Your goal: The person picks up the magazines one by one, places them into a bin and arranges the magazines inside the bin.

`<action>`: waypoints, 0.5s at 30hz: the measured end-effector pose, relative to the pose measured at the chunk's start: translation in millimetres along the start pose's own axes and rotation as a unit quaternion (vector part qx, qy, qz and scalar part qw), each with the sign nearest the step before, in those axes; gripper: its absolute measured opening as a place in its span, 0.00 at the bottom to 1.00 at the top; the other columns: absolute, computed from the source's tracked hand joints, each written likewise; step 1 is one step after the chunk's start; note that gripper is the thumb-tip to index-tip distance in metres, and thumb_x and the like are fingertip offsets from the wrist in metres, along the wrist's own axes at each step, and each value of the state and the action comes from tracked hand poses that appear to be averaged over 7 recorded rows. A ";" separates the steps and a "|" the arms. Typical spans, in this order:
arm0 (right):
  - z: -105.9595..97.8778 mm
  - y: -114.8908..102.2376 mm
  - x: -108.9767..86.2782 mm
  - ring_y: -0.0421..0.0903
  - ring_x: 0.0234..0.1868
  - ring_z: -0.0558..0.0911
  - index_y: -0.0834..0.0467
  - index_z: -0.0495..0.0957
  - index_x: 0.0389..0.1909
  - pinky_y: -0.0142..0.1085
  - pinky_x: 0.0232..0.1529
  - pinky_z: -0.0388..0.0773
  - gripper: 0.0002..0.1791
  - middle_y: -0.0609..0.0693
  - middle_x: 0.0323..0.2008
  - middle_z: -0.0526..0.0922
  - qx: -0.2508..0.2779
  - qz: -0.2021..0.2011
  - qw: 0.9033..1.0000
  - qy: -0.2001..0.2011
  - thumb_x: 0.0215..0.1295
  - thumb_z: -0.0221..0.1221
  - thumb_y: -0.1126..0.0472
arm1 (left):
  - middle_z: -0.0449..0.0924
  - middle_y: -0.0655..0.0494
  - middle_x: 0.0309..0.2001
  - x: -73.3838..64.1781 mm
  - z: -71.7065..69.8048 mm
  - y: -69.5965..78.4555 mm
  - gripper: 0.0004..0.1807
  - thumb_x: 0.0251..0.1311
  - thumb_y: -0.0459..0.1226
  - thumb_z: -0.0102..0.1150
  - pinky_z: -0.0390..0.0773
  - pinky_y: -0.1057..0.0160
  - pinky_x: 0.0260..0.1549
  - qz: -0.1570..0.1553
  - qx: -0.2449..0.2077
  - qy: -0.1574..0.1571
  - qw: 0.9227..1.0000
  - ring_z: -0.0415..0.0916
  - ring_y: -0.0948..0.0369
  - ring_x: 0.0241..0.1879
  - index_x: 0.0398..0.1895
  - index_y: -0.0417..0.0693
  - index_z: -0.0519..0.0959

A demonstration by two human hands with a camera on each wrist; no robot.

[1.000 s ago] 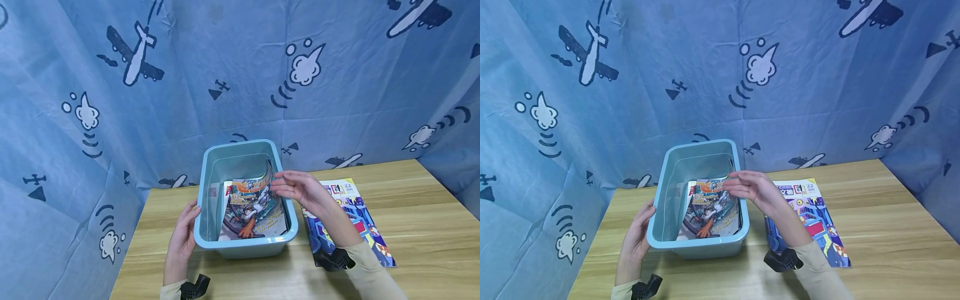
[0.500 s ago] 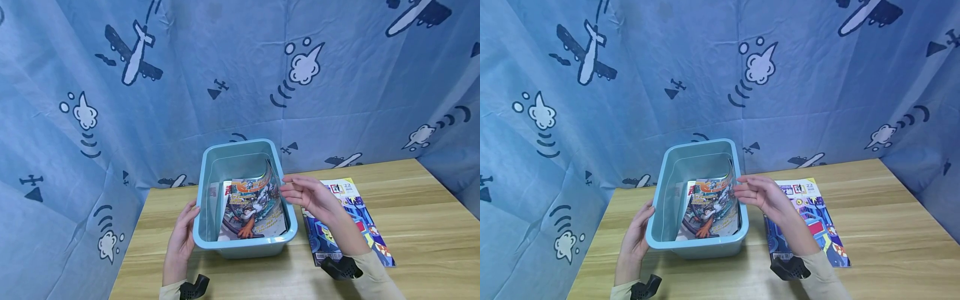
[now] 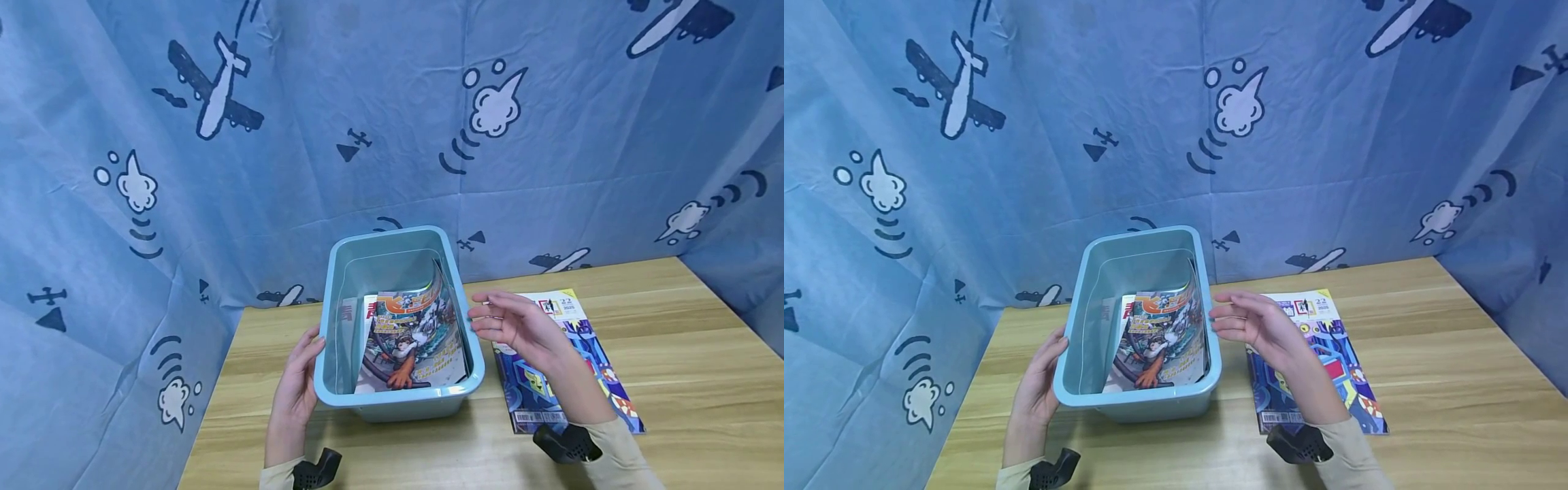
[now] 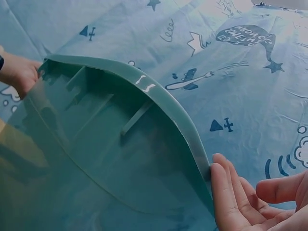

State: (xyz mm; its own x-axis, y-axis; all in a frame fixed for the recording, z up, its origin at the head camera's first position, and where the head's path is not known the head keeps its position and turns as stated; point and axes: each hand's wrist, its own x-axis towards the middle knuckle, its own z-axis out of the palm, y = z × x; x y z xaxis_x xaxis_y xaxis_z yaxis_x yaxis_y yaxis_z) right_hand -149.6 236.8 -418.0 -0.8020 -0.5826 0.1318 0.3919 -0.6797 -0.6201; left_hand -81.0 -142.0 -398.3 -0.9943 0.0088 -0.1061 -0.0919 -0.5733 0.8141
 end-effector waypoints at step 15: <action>-5.1 -4.9 -5.6 0.51 0.44 0.90 0.64 0.83 0.48 0.42 0.50 0.89 0.22 0.59 0.42 0.89 -0.036 -0.020 0.999 0.004 0.85 0.38 0.66 | 0.77 0.46 0.63 -0.7 -0.6 0.3 0.15 0.78 0.32 0.51 0.78 0.58 0.61 -0.001 -0.008 -0.004 1.000 0.83 0.58 0.55 0.64 0.47 0.73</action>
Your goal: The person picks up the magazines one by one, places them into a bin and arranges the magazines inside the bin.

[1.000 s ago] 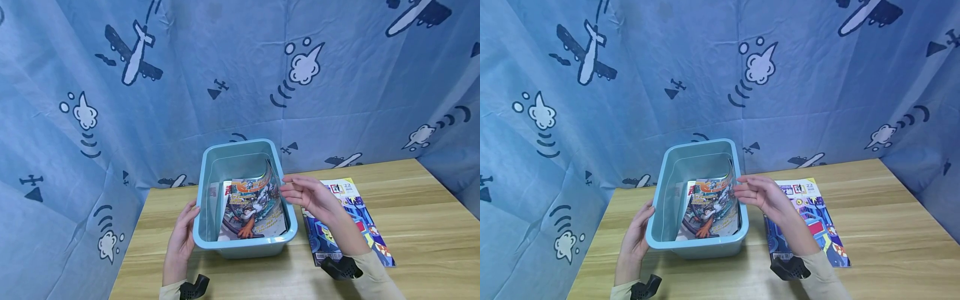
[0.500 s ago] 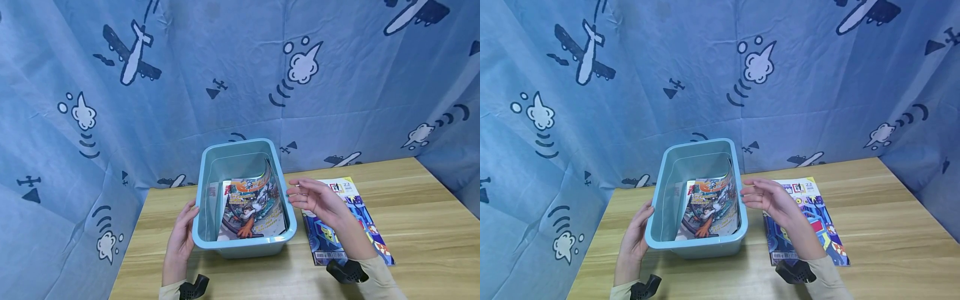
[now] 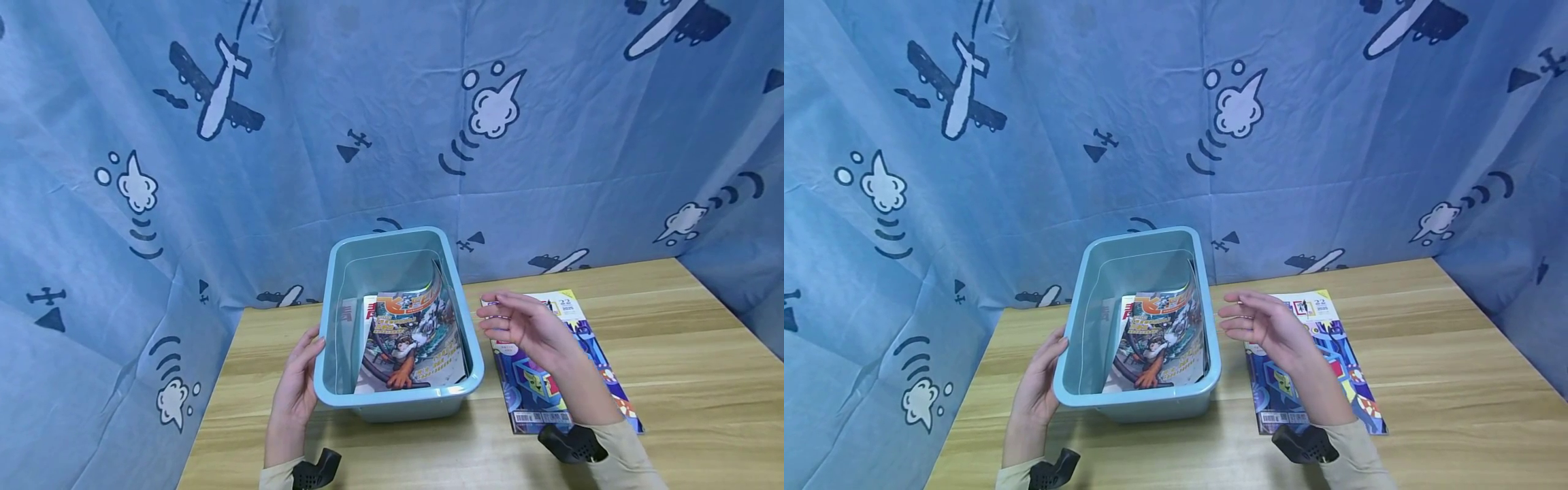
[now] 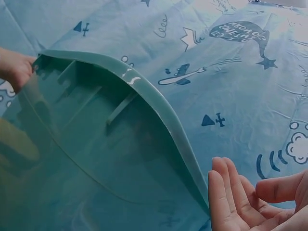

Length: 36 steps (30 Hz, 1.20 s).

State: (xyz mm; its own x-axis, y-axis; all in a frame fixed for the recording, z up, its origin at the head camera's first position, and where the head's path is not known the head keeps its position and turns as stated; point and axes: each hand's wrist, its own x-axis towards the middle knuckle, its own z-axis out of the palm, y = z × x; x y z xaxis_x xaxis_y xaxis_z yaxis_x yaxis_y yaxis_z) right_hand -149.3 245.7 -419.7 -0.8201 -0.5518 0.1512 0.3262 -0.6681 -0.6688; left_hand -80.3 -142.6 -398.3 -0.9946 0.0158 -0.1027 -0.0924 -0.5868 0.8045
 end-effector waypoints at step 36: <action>-16.4 -12.7 -16.0 0.51 0.44 0.90 0.64 0.83 0.49 0.41 0.50 0.89 0.22 0.59 0.43 0.88 0.032 -0.023 0.999 0.020 0.85 0.38 0.63 | 0.78 0.47 0.61 0.8 -0.7 -0.3 0.16 0.77 0.31 0.52 0.77 0.57 0.63 -0.006 -0.005 -0.005 1.000 0.82 0.58 0.56 0.65 0.46 0.72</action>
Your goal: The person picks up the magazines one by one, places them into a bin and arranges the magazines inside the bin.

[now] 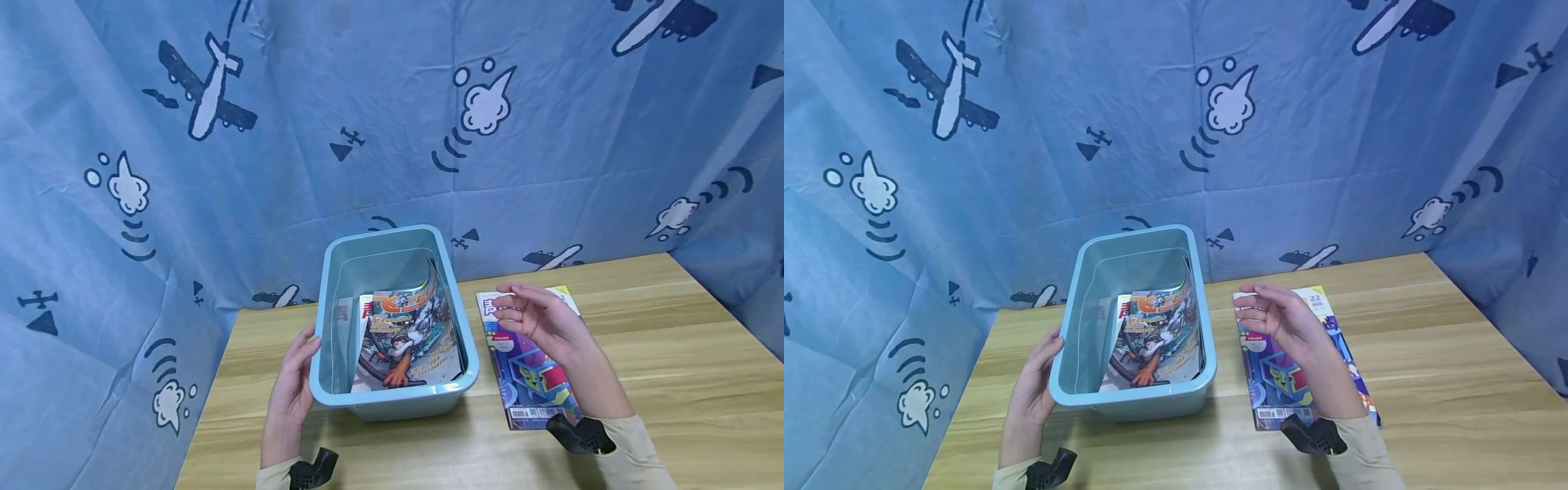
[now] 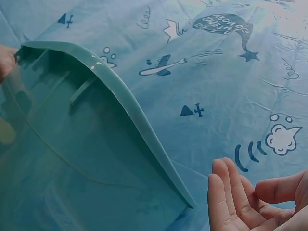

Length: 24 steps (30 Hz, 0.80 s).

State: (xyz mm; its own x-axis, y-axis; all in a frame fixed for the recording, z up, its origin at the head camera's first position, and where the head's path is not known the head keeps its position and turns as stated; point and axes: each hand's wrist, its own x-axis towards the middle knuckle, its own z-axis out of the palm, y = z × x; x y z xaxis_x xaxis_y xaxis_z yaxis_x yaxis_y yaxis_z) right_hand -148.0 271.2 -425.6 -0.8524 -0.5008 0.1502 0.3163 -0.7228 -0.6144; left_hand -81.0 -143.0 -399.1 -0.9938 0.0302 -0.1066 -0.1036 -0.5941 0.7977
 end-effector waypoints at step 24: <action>-5.2 -6.5 -5.6 0.52 0.45 0.89 0.65 0.83 0.50 0.42 0.51 0.89 0.22 0.59 0.44 0.87 -0.003 -0.021 1.000 0.005 0.85 0.38 0.63 | 0.80 0.49 0.59 0.2 0.6 0.2 0.18 0.77 0.32 0.52 0.78 0.57 0.61 -0.001 0.003 0.001 1.000 0.83 0.57 0.56 0.67 0.45 0.69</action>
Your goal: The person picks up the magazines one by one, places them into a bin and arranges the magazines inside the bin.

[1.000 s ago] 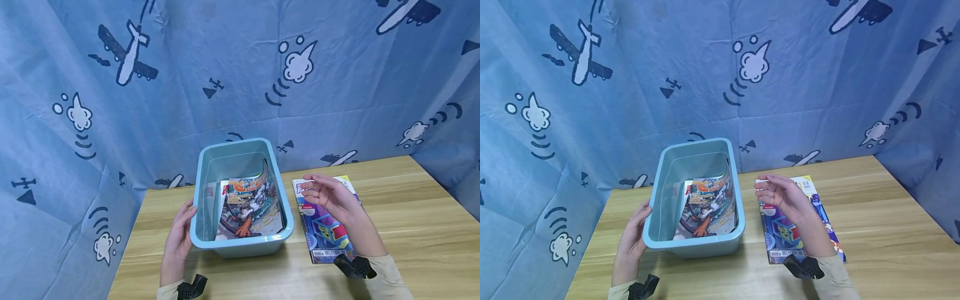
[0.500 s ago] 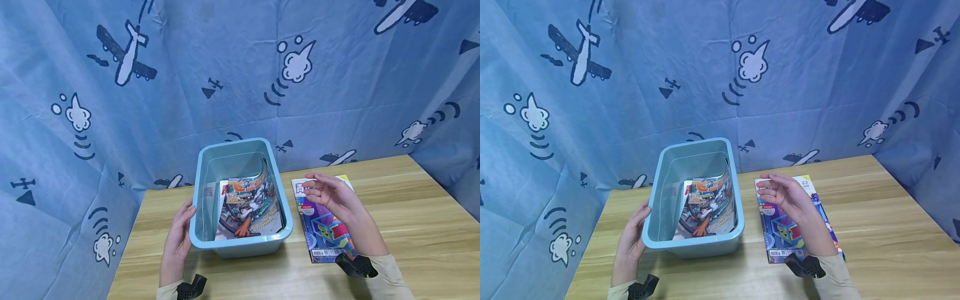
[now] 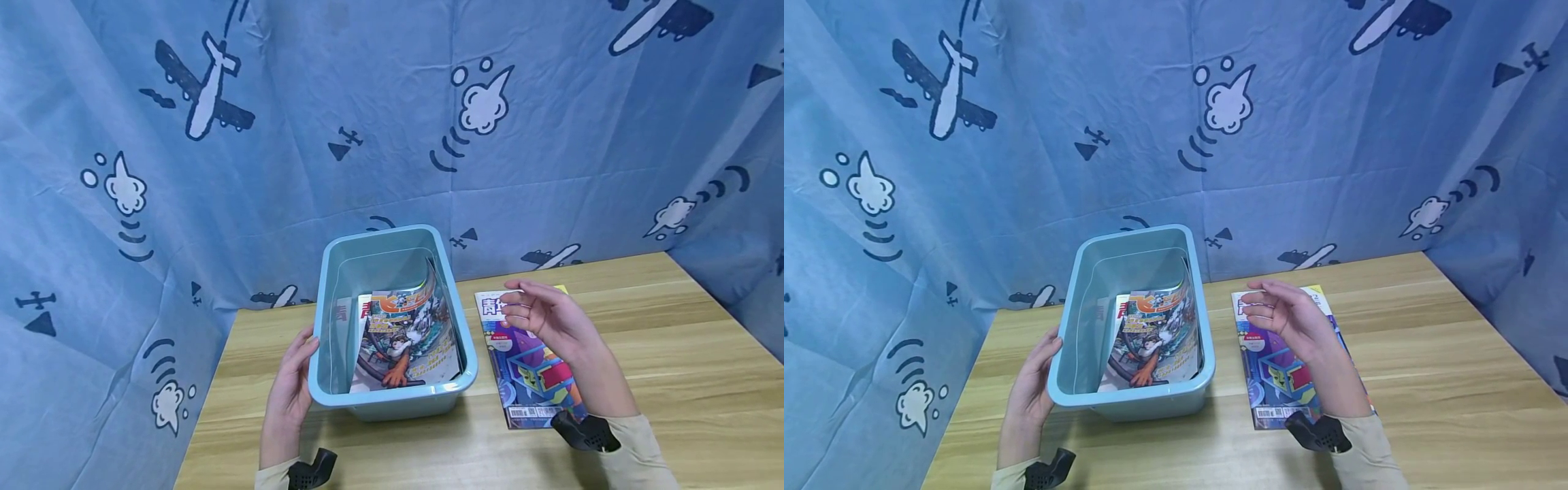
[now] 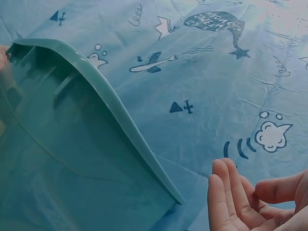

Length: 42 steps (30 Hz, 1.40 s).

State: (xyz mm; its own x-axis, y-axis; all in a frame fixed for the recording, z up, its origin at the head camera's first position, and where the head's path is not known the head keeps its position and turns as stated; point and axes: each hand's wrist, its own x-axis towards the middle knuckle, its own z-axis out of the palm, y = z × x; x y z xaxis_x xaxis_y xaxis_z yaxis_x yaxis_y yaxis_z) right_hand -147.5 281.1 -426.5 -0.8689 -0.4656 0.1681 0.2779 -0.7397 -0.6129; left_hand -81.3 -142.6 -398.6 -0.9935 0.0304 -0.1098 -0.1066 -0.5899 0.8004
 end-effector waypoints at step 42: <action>-10.8 -9.2 -7.7 0.55 0.44 0.89 0.66 0.83 0.49 0.43 0.52 0.89 0.22 0.60 0.44 0.88 0.021 -0.014 0.999 0.019 0.85 0.39 0.64 | 0.79 0.50 0.59 -1.9 -1.1 -0.1 0.15 0.78 0.31 0.50 0.77 0.59 0.62 0.005 -0.002 -0.010 1.000 0.84 0.59 0.55 0.63 0.46 0.72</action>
State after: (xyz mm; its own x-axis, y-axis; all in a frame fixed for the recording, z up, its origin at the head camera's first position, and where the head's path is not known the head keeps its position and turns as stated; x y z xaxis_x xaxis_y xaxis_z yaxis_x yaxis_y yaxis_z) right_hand -147.8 296.7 -430.5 -0.8912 -0.4261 0.1553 0.2692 -0.7725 -0.5751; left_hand -79.3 -143.5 -399.2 -0.9950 0.0413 -0.0907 -0.0974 -0.5936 0.7989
